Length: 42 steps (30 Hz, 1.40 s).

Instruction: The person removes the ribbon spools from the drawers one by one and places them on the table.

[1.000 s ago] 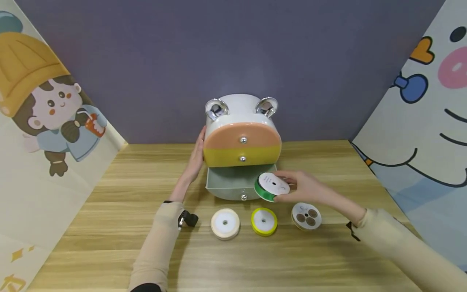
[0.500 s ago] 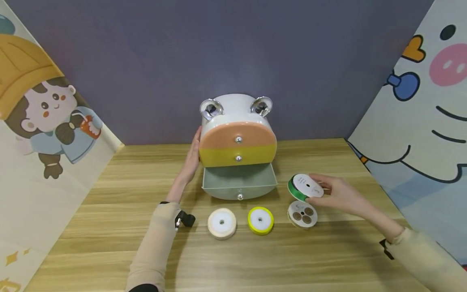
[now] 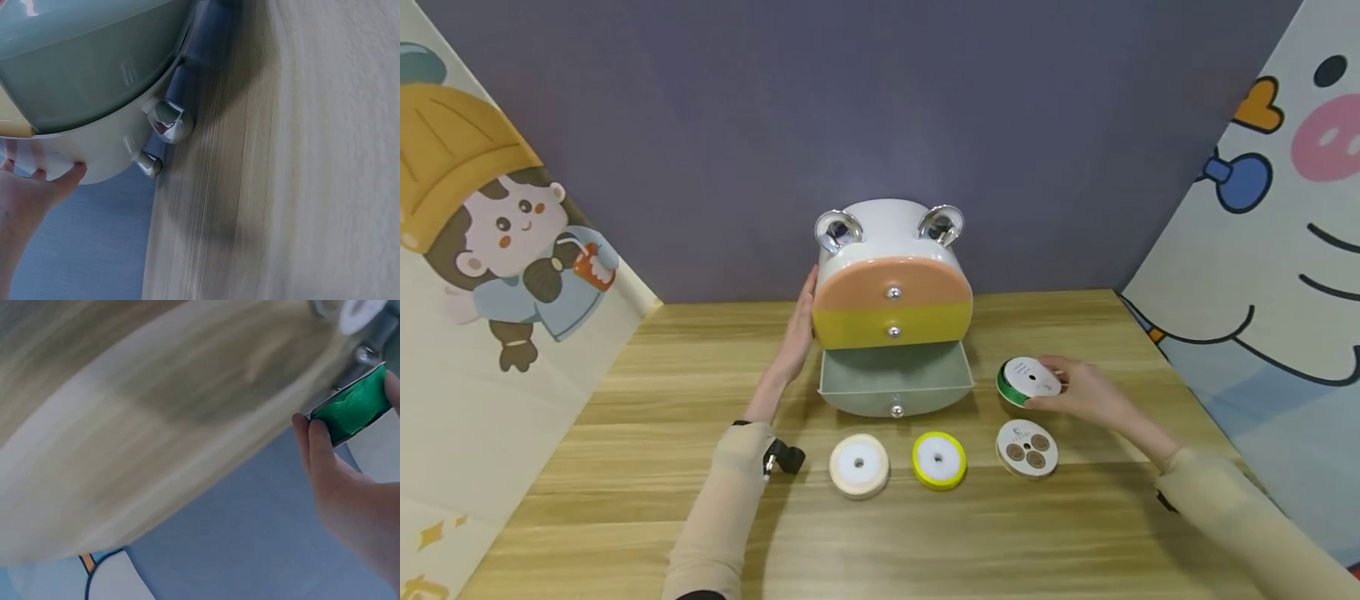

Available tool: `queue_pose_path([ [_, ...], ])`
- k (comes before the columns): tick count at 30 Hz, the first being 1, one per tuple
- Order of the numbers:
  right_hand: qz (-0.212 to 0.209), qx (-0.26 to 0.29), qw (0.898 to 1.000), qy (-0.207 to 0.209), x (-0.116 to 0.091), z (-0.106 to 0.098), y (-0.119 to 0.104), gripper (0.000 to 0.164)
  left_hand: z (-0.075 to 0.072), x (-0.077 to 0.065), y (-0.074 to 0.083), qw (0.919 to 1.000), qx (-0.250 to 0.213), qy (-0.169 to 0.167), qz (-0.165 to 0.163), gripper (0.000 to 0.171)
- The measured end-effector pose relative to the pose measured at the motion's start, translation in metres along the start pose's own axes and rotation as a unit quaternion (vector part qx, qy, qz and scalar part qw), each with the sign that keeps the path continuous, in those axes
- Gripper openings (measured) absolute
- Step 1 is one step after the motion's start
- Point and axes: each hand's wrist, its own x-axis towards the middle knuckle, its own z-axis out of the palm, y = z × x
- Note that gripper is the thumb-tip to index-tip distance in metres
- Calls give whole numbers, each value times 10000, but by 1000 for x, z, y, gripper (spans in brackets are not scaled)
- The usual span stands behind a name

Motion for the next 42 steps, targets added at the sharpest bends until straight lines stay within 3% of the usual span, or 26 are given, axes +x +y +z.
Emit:
queue_pose_path([
  [12,-63,-215,9996,178,14,21,20,87,4,0,-1,9999,-86,-81,55,51],
  [18,-229,-234,9991,259,16,24,17,86,4,0,-2,9998,-69,-112,171,51],
  [28,-316,-480,9983,-1,22,29,14,90,2,0,-4,9999,-93,-94,100,51],
  [36,-429,-390,9983,8,23,27,10,93,0,0,-4,9998,-127,-69,111,51],
  [42,-484,-423,9978,188,16,10,-8,85,-1,0,-3,9998,-132,-86,95,51],
])
